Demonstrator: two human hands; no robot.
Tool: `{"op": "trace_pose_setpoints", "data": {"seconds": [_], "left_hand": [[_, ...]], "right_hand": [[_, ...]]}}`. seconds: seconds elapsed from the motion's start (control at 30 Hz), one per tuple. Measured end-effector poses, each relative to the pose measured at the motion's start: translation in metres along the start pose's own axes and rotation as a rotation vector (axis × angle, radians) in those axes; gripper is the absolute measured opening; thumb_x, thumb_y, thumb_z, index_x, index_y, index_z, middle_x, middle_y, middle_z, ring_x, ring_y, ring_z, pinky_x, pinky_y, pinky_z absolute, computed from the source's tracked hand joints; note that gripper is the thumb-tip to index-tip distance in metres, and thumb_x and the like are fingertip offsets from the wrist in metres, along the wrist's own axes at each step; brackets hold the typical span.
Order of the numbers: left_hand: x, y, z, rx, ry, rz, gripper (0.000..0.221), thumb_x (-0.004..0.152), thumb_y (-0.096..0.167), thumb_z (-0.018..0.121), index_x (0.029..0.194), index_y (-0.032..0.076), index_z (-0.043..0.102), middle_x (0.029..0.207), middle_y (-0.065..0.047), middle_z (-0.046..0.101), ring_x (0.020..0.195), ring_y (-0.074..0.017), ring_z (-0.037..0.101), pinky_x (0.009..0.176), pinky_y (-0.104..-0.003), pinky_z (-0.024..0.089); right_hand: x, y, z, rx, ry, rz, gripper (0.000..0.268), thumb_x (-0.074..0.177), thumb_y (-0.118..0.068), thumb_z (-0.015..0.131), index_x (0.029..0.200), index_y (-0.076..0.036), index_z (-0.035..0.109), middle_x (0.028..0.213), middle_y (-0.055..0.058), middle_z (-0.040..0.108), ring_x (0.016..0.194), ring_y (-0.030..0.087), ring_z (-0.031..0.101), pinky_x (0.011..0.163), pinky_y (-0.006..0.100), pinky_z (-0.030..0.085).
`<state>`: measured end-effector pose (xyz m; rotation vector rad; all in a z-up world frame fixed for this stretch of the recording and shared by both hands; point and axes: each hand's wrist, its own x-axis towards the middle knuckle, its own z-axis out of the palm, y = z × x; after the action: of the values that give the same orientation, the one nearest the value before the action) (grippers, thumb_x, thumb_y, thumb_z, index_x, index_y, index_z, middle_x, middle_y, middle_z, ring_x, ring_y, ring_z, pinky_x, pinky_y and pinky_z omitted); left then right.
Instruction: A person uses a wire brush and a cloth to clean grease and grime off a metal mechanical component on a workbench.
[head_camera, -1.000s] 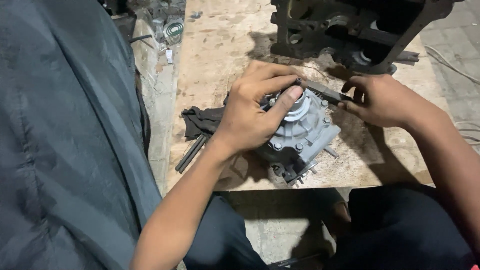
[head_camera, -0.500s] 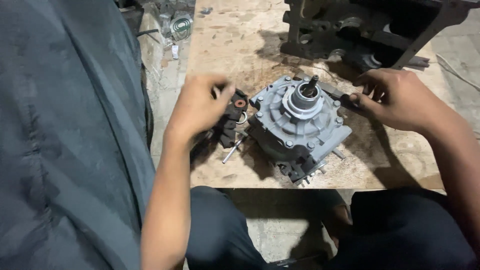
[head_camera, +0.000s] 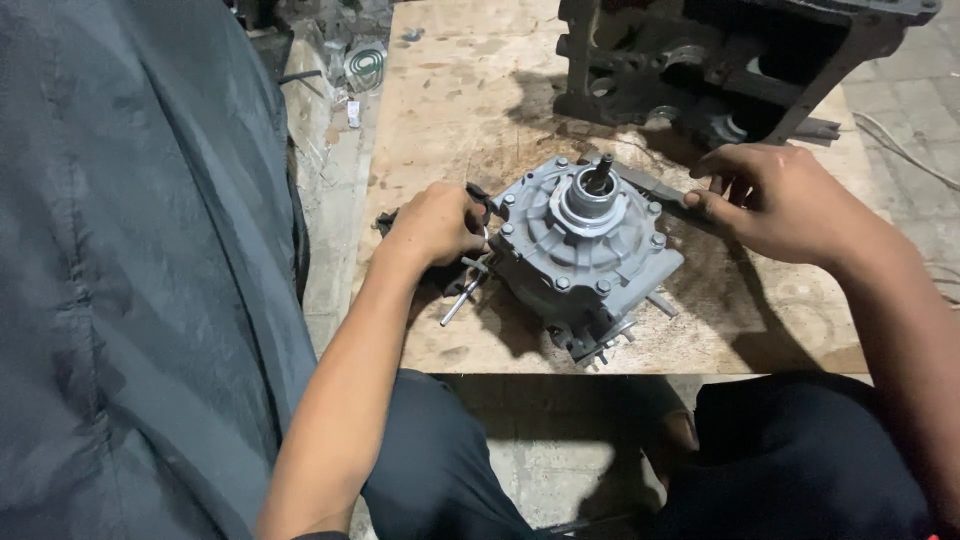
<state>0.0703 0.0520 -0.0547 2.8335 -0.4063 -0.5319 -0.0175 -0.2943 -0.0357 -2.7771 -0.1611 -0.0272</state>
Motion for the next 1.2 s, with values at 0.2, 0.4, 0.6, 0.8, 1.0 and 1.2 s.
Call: {"op": "trace_pose_setpoints", "data": {"seconds": [0.2,0.4,0.6,0.8,1.0,1.2], "left_hand": [[-0.021,0.003,-0.018,-0.294,-0.053,0.043,0.023,0.098,0.017,0.066,0.115,0.006,0.075,0.094,-0.008,0.076,0.049,-0.0081,0.042,0.045,-0.023,0.033],[-0.068,0.02,-0.045,-0.776,0.544,0.612,0.01,0.096,0.018,0.07,0.094,0.009,0.075,0.081,0.0,0.069,0.064,-0.0072,0.05,0.054,-0.02,0.037],[-0.098,0.101,-0.078,-0.576,0.536,0.686,0.013,0.092,0.019,0.066,0.089,0.011,0.076,0.067,0.004,0.061,0.061,-0.0075,0.054,0.052,-0.025,0.044],[-0.06,0.092,-0.058,-0.728,0.511,0.565,0.012,0.092,0.02,0.065,0.087,0.012,0.073,0.085,-0.003,0.077,0.078,-0.0122,0.07,0.079,-0.032,0.06],[-0.052,0.077,-0.033,-1.092,0.424,0.417,0.02,0.089,0.013,0.07,0.069,0.009,0.069,0.069,0.005,0.065,0.07,-0.0053,0.057,0.066,-0.023,0.047],[-0.081,0.092,-0.039,-1.297,0.395,0.381,0.017,0.09,0.012,0.069,0.075,0.006,0.071,0.069,0.001,0.067,0.063,-0.0074,0.06,0.058,-0.023,0.05]], "right_hand": [[-0.007,-0.015,-0.013,0.041,0.014,0.009,0.034,0.099,-0.024,0.062,0.124,-0.001,0.068,0.104,0.017,0.075,0.091,0.034,0.07,0.078,0.045,0.053],[-0.026,-0.054,-0.027,0.241,0.329,-0.331,0.014,0.1,-0.017,0.068,0.099,-0.004,0.074,0.092,0.007,0.074,0.076,0.018,0.067,0.066,0.032,0.053],[-0.036,-0.129,-0.066,0.218,0.385,-0.572,0.017,0.103,-0.006,0.067,0.114,0.008,0.071,0.098,0.016,0.074,0.07,0.021,0.066,0.057,0.029,0.053],[-0.024,-0.116,-0.046,0.357,0.422,-0.446,0.011,0.103,0.004,0.066,0.113,0.008,0.062,0.096,0.018,0.071,0.071,0.021,0.071,0.059,0.028,0.062],[-0.034,-0.1,-0.017,0.553,0.363,-0.426,0.04,0.097,-0.01,0.067,0.133,0.004,0.056,0.096,0.011,0.065,0.084,0.018,0.07,0.071,0.024,0.065],[-0.037,-0.106,-0.016,0.628,0.417,-0.422,0.037,0.099,-0.006,0.067,0.133,0.006,0.056,0.097,0.014,0.066,0.092,0.018,0.068,0.082,0.026,0.064]]}}
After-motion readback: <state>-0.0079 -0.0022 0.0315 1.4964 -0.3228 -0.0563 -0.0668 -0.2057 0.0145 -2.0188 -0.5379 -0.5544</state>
